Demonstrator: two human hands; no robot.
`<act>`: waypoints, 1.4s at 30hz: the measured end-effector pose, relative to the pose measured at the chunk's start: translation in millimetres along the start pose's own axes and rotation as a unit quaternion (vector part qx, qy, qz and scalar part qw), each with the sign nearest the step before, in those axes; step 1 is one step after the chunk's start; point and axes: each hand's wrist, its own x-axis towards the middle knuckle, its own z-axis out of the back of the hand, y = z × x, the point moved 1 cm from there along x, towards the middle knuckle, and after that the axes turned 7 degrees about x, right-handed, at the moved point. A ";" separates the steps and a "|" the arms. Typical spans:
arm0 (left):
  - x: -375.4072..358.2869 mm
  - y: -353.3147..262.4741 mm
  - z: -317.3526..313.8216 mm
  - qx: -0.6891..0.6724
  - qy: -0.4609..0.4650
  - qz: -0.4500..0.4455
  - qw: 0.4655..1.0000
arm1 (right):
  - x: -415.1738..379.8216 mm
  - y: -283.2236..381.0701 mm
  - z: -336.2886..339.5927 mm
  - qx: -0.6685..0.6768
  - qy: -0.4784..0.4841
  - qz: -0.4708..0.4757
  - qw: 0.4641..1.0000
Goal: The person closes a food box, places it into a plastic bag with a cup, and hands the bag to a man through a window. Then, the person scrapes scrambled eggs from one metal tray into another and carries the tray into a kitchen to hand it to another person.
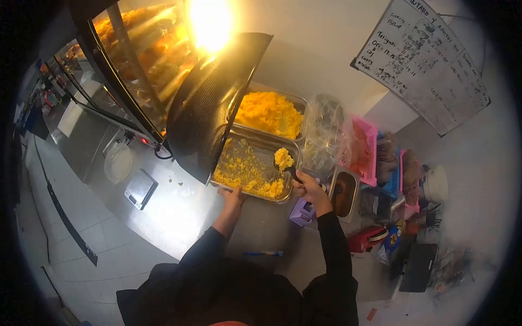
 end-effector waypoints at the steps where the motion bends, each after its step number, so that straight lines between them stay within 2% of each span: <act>1: -7.5 -7.7 0.4 0.005 0.009 0.008 1.000 | -0.5 2.7 -3.5 0.006 0.015 0.001 1.000; 4: -23.9 -16.5 7.5 0.020 0.032 0.014 0.999 | 0.2 17.9 -13.9 -0.015 -0.052 0.039 0.998; 7: -25.5 0.7 26.6 0.034 0.046 0.006 0.998 | 18.1 36.6 -16.3 0.064 -0.138 0.063 0.986; 8: -27.0 5.4 34.2 0.037 0.052 0.013 0.998 | 32.5 41.3 10.2 0.083 -0.041 0.035 0.995; 11: -37.5 -0.1 37.6 0.018 0.068 0.021 0.997 | 61.6 60.0 7.6 -0.023 -0.141 0.094 0.985; 12: -39.2 1.7 40.7 0.021 0.069 0.028 0.997 | 70.6 63.6 19.6 -0.003 -0.057 0.042 0.998; 15: -43.5 1.0 43.1 0.027 0.064 0.053 0.996 | 99.5 58.3 12.2 0.029 -0.217 0.122 0.968; 17: -45.1 -3.6 42.2 0.017 0.076 0.057 0.995 | 108.8 57.4 12.8 0.022 -0.242 0.126 0.962; 18: -47.7 -10.0 41.6 0.061 0.072 0.050 0.994 | 111.8 56.8 10.2 0.015 -0.265 0.140 0.954; 21: -25.3 12.4 55.8 0.011 0.074 0.008 0.997 | 111.0 51.4 9.5 -0.048 -0.306 0.190 0.932; 23: -13.5 -7.3 55.2 0.050 0.055 -0.043 0.996 | 104.9 45.3 7.5 -0.108 -0.311 0.236 0.914; 25: 12.9 0.4 83.4 0.085 0.048 -0.104 0.990 | 105.3 31.7 34.3 -0.230 -0.357 0.341 0.839; 26: 13.3 -9.7 86.7 0.104 0.041 -0.106 0.988 | 105.9 27.5 43.0 -0.292 -0.368 0.396 0.789; 27: 1.1 -35.7 72.9 0.063 0.038 -0.075 0.994 | 100.1 14.7 38.5 -0.350 -0.406 0.414 0.735; 29: -6.3 -61.3 68.9 0.099 0.050 -0.018 0.994 | 74.7 -21.2 13.0 -0.462 -0.468 0.442 0.610; 30: -2.5 -64.6 70.3 0.120 0.065 0.002 0.991 | 63.1 -37.4 5.2 -0.416 -0.407 0.358 0.730; 32: -0.6 -68.1 79.3 0.160 0.093 0.043 0.982 | 39.5 -76.8 -23.3 -0.404 -0.360 0.268 0.797; 34: -11.1 -71.3 80.9 0.147 0.103 0.033 0.983 | 28.9 -117.1 -23.5 -0.334 -0.302 0.216 0.866; 37: -34.6 -76.5 91.3 0.165 0.115 0.036 0.979 | -8.1 -142.5 -42.5 -0.354 -0.284 0.139 0.880; 40: -60.7 -69.3 108.5 0.171 0.133 0.026 0.976 | -28.3 -176.0 -42.5 -0.320 -0.286 0.190 0.883; 42: -85.3 -77.1 115.4 0.216 0.112 0.040 0.969 | -40.6 -186.8 -56.6 -0.274 -0.227 0.293 0.887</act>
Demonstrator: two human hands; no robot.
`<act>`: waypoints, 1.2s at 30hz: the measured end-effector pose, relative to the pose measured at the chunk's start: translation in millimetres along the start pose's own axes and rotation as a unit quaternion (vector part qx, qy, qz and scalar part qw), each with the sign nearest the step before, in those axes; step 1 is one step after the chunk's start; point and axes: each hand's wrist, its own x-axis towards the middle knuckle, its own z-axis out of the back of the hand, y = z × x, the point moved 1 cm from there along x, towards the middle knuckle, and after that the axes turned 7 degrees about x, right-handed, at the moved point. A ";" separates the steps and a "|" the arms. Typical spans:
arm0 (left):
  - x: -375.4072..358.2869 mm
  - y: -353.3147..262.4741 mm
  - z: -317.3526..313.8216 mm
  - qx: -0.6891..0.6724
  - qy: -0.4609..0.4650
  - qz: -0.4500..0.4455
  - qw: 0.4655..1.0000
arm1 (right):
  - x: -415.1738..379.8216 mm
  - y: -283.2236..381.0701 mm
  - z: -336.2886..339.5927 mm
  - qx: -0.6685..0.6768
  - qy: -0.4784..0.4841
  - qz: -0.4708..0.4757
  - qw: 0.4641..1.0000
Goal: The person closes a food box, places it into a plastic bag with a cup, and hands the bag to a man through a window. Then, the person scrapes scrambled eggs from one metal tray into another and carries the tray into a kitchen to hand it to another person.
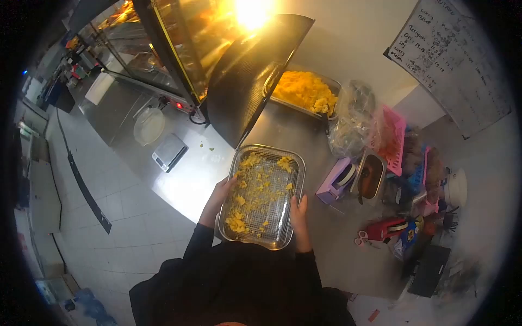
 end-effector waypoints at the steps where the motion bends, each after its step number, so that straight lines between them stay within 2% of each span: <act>1: -15.6 -1.3 2.2 0.019 -0.013 0.013 1.000 | -10.1 2.6 -4.3 0.041 0.009 0.046 0.998; 4: -55.3 2.5 14.1 -0.010 -0.028 0.026 0.999 | -29.3 -4.1 -10.0 0.032 0.036 0.064 0.997; 7: -86.9 14.6 39.3 -0.082 -0.075 0.019 0.994 | -48.4 8.2 -34.5 0.090 0.115 -0.004 0.989; 9: -106.3 19.8 66.0 -0.085 -0.123 0.017 0.989 | -52.5 -14.9 -65.3 0.075 0.118 0.016 0.990; 12: -121.5 54.8 136.2 -0.117 -0.129 -0.018 0.985 | -50.9 -52.0 -125.0 0.052 0.156 0.031 0.986; 14: -143.2 62.1 173.2 -0.194 -0.176 -0.031 0.965 | -51.0 -60.8 -176.5 0.052 0.192 0.009 0.980; 15: -152.5 63.1 191.5 -0.233 -0.199 -0.041 0.951 | -53.6 -53.6 -204.1 0.026 0.220 0.044 0.974; 18: -184.8 52.4 241.1 -0.196 -0.255 -0.105 0.941 | -67.2 -34.5 -279.5 -0.042 0.262 0.123 0.956; 20: -197.3 48.7 280.7 -0.157 -0.294 -0.095 0.938 | -73.4 -36.2 -328.3 -0.070 0.278 0.138 0.948; 23: -212.2 47.6 333.6 -0.111 -0.340 -0.092 0.929 | -86.9 -19.9 -392.1 -0.039 0.326 0.090 0.940; 24: -218.9 48.2 350.6 -0.099 -0.360 -0.094 0.923 | -91.0 -2.9 -408.4 -0.022 0.370 0.080 0.925; 26: -221.5 52.2 387.1 -0.071 -0.334 -0.104 0.934 | -97.7 16.8 -438.3 -0.077 0.373 0.028 0.924; 27: -226.9 53.0 405.5 -0.062 -0.337 -0.107 0.933 | -103.4 17.2 -456.6 -0.106 0.391 0.002 0.914; 29: -227.7 40.0 433.1 -0.093 -0.356 -0.081 0.926 | -92.7 -40.8 -503.4 -0.098 0.351 0.005 0.931; 30: -224.8 48.7 452.3 -0.093 -0.347 -0.104 0.928 | -101.8 -6.6 -507.6 -0.095 0.385 -0.057 0.916; 31: -225.1 37.9 459.7 -0.137 -0.344 -0.105 0.923 | -99.7 -30.1 -522.8 -0.055 0.372 0.049 0.926; 32: -216.5 44.4 482.0 -0.138 -0.350 -0.098 0.921 | -101.3 -16.4 -539.0 -0.028 0.372 0.108 0.922; 33: -212.0 46.9 500.8 -0.134 -0.355 -0.088 0.921 | -93.4 -44.2 -556.3 -0.053 0.364 0.103 0.924; 34: -202.9 58.5 530.6 -0.121 -0.347 -0.065 0.928 | -93.0 -41.0 -578.7 -0.043 0.358 0.186 0.914; 36: -186.9 45.5 567.4 -0.081 -0.395 -0.059 0.913 | -74.3 -56.6 -631.3 -0.054 0.371 0.165 0.912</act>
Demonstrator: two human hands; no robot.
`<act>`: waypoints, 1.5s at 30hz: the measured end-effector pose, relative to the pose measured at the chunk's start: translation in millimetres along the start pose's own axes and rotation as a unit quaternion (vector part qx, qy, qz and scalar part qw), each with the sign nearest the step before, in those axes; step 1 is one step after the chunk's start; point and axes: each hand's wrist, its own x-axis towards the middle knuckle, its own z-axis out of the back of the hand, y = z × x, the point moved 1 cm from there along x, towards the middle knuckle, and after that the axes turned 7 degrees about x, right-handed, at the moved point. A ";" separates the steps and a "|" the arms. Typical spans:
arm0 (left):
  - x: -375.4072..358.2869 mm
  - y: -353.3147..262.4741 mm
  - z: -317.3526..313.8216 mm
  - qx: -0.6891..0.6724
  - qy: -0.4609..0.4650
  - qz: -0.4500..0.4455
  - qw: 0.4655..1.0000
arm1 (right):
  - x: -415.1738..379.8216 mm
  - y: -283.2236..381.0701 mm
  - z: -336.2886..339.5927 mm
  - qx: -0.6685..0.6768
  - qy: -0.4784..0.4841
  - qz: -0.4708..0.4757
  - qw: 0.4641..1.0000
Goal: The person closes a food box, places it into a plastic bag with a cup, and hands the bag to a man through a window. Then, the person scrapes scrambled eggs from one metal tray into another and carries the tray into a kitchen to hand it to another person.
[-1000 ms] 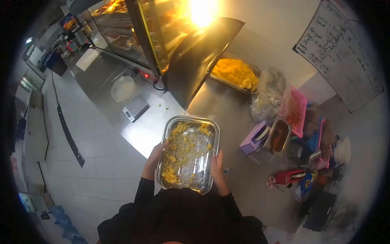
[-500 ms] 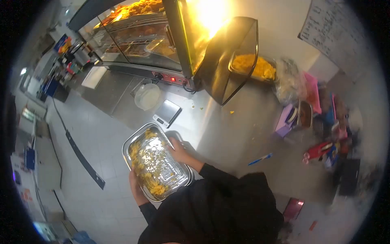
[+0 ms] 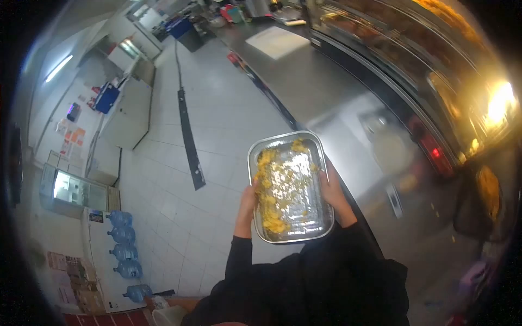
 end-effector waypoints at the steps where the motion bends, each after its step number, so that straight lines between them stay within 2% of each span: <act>1: 18.2 -0.4 -2.8 0.022 -0.019 -0.007 1.000 | 18.2 -19.7 -5.8 0.017 0.011 -0.004 1.000; 3: 76.6 15.5 15.9 -0.004 -0.043 0.003 0.999 | 66.4 -57.3 -39.5 -0.052 0.062 -0.162 0.983; 5: 129.4 30.1 41.4 0.003 -0.096 0.008 0.995 | 122.3 -110.4 -84.9 -0.079 0.097 -0.112 0.986; 7: 163.1 22.7 77.8 -0.014 -0.140 0.064 0.988 | 178.8 -100.5 -135.3 0.000 0.154 -0.111 0.982; 10: 185.2 16.2 148.7 -0.124 -0.160 0.072 0.977 | 234.7 -75.3 -217.7 -0.018 0.255 -0.097 0.962; 11: 191.1 4.5 166.0 -0.128 -0.185 0.073 0.972 | 247.6 -76.6 -249.0 0.004 0.246 -0.056 0.968; 12: 192.2 -7.8 186.1 -0.135 -0.208 0.074 0.966 | 258.4 -70.5 -281.9 0.016 0.277 -0.111 0.954; 14: 203.5 -9.3 220.3 -0.123 -0.299 0.052 0.945 | 281.2 -95.3 -353.5 0.021 0.341 -0.027 0.939; 15: 203.5 -8.5 231.2 -0.141 -0.329 0.041 0.933 | 290.1 -70.5 -372.2 -0.016 0.390 -0.058 0.919; 17: 234.3 -4.5 263.1 -0.175 -0.389 0.027 0.904 | 316.2 -111.2 -448.9 0.000 0.413 0.015 0.911; 18: 252.5 2.2 282.7 -0.190 -0.418 0.028 0.888 | 340.3 -82.6 -470.0 0.012 0.482 -0.032 0.876; 21: 329.2 13.0 342.0 -0.077 -0.505 0.007 0.860 | 401.9 -83.6 -544.8 -0.007 0.533 -0.050 0.844; 22: 359.8 -11.5 356.8 -0.089 -0.515 -0.023 0.852 | 434.8 -87.8 -576.6 -0.008 0.518 -0.032 0.855; 24: 417.8 -58.9 388.3 -0.080 -0.458 0.010 0.885 | 483.5 -107.0 -600.9 -0.025 0.494 -0.031 0.869; 25: 449.9 -86.1 407.2 -0.072 -0.427 0.027 0.901 | 515.0 -100.5 -609.8 -0.032 0.456 -0.024 0.889; 28: 558.0 -143.6 446.9 -0.146 -0.306 -0.012 0.941 | 607.0 -78.1 -640.8 -0.054 0.344 -0.007 0.937; 31: 675.3 -172.2 480.9 0.101 -0.312 -0.056 0.943 | 683.9 -115.6 -670.9 0.005 0.268 0.001 0.963; 32: 716.8 -181.5 493.2 0.112 -0.301 -0.075 0.944 | 710.4 -132.7 -685.7 0.032 0.238 -0.012 0.971; 34: 784.3 -191.1 501.6 0.126 -0.276 -0.102 0.947 | 761.4 -152.1 -706.7 -0.008 0.230 -0.089 0.969; 35: 813.3 -197.2 508.6 0.135 -0.276 -0.068 0.949 | 789.2 -159.8 -718.0 -0.027 0.227 -0.126 0.965; 36: 834.8 -208.0 515.0 0.145 -0.276 -0.033 0.950 | 817.1 -155.2 -734.4 -0.052 0.230 -0.093 0.967; 39: 918.5 -235.4 567.0 0.152 -0.293 0.020 0.944 | 907.4 -149.3 -803.5 -0.066 0.283 -0.118 0.950; 40: 944.3 -238.9 589.4 0.146 -0.299 0.034 0.942 | 933.6 -143.6 -832.6 -0.044 0.271 -0.072 0.959; 43: 1002.4 -234.5 666.2 0.180 -0.340 0.081 0.919 | 1006.1 -145.6 -935.0 -0.075 0.325 0.033 0.942; 44: 1008.3 -270.0 679.7 0.192 -0.378 0.026 0.905 | 1026.7 -151.4 -973.0 -0.071 0.336 0.076 0.936; 45: 1014.2 -305.1 695.0 0.202 -0.415 -0.032 0.887 | 1046.3 -125.7 -1001.5 -0.021 0.401 0.011 0.916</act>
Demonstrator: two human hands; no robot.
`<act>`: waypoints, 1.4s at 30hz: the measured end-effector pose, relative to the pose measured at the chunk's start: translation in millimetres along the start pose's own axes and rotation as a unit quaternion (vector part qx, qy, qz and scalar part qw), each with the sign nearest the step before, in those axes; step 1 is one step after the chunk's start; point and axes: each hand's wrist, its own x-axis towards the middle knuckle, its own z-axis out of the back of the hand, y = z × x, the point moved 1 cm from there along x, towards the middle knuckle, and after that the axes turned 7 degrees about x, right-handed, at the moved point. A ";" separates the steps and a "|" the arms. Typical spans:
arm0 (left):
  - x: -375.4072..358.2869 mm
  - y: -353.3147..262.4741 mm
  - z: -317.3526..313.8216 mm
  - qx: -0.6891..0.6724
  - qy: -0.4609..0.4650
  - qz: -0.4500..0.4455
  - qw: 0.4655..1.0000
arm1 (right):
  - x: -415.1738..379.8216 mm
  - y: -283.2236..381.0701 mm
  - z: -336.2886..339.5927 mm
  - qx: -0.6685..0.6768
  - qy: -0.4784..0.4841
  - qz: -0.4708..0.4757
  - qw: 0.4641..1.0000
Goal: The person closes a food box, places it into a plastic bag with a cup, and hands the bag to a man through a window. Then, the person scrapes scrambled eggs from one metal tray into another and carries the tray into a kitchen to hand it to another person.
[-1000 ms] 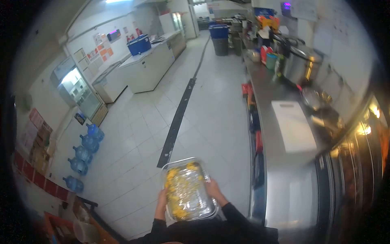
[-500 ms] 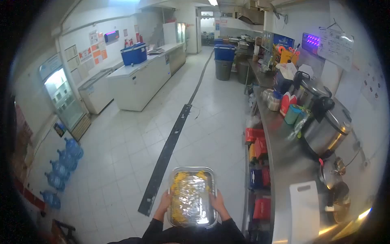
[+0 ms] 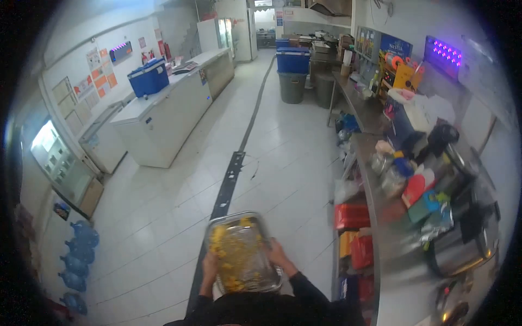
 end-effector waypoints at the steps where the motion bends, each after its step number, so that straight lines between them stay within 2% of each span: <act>1: 30.3 13.8 -6.9 -0.065 -0.044 0.018 0.997 | 40.6 -6.5 -11.9 0.023 0.056 -0.042 0.997; 2: 58.7 30.1 -16.6 -0.129 -0.089 0.034 0.987 | 82.8 -14.7 -20.8 0.049 0.109 -0.082 0.989; 4: 113.8 31.9 -19.2 -0.105 -0.111 0.114 0.982 | 155.3 0.0 -30.6 0.021 0.168 -0.083 0.982; 7: 213.2 34.8 -34.7 -0.047 -0.070 0.155 0.984 | 254.3 -26.7 -44.0 -0.045 0.131 -0.101 0.985; 10: 331.5 -1.1 -63.1 -0.105 0.005 0.140 0.985 | 347.0 -26.2 -18.4 -0.116 0.025 -0.073 0.990; 13: 452.1 -53.0 -101.4 -0.030 0.004 0.019 0.999 | 442.2 -20.4 39.8 -0.016 0.033 -0.120 0.992; 14: 494.1 -56.3 -127.1 -0.049 0.075 0.030 0.996 | 470.6 -28.2 56.2 0.021 0.032 -0.120 0.992; 16: 564.8 -81.9 -162.9 -0.014 0.174 -0.055 0.983 | 522.6 -40.9 85.9 -0.007 -0.078 -0.074 0.994; 17: 600.4 -109.7 -177.0 0.041 0.196 -0.150 0.968 | 550.5 -50.2 99.7 -0.017 -0.132 -0.053 0.990; 19: 654.8 -158.0 -200.8 -0.041 0.177 -0.116 0.976 | 606.7 -84.6 120.7 -0.048 -0.206 -0.022 0.977; 20: 683.8 -168.6 -214.9 -0.024 0.137 -0.086 0.987 | 641.3 -105.0 126.4 -0.067 -0.230 -0.009 0.971; 21: 711.8 -177.3 -227.3 -0.007 0.095 -0.053 0.994 | 673.6 -108.0 134.3 -0.030 -0.177 -0.068 0.981; 24: 805.3 -185.7 -249.2 -0.018 0.118 0.043 0.992 | 789.0 -68.9 151.8 0.075 -0.062 -0.206 0.974; 25: 836.0 -191.8 -247.5 -0.019 0.130 0.077 0.988 | 832.4 -79.4 152.6 0.054 -0.075 -0.174 0.980; 27: 872.5 -176.6 -247.3 -0.053 0.083 0.001 0.995 | 884.5 -66.8 138.8 0.032 -0.058 -0.141 0.988; 29: 912.5 -182.9 -240.1 -0.057 0.008 0.040 0.998 | 948.0 -22.4 130.7 0.024 -0.014 -0.140 0.990; 30: 933.4 -186.7 -237.7 -0.060 -0.025 0.051 0.997 | 984.9 -23.9 121.7 0.021 0.043 -0.139 0.989; 31: 955.0 -188.2 -231.8 -0.093 -0.076 0.100 0.988 | 1023.9 -27.8 109.6 0.017 0.094 -0.138 0.986; 32: 975.7 -191.1 -229.5 -0.095 -0.089 0.146 0.981 | 1060.8 -33.6 102.4 0.012 0.137 -0.139 0.981; 33: 890.3 -172.4 -237.3 -0.093 -0.093 0.167 0.977 | 984.4 -63.0 104.4 0.027 0.142 -0.108 0.984; 34: 875.8 -156.6 -239.2 -0.091 -0.097 0.193 0.972 | 976.4 -79.5 92.5 0.041 0.151 -0.080 0.984; 35: 875.9 -126.3 -253.1 -0.110 -0.123 0.164 0.973 | 973.9 -84.6 80.4 0.055 0.151 -0.057 0.985; 38: 879.9 -72.8 -283.8 0.029 -0.118 0.014 0.993 | 955.8 -102.4 71.0 0.052 0.101 0.001 0.994; 39: 870.9 -82.3 -279.6 -0.009 -0.108 0.014 0.994 | 948.7 -125.7 82.7 0.034 0.066 0.008 0.997; 40: 862.2 -95.9 -272.3 -0.048 -0.099 0.014 0.994 | 925.6 -119.8 99.1 0.018 0.081 -0.023 0.996; 41: 859.1 -147.8 -246.5 -0.090 -0.033 0.155 0.983 | 916.5 -117.6 107.1 0.009 0.085 -0.052 0.995; 42: 862.1 -161.4 -244.6 -0.030 -0.011 0.135 0.990 | 903.0 -101.7 117.3 0.045 0.059 -0.091 0.993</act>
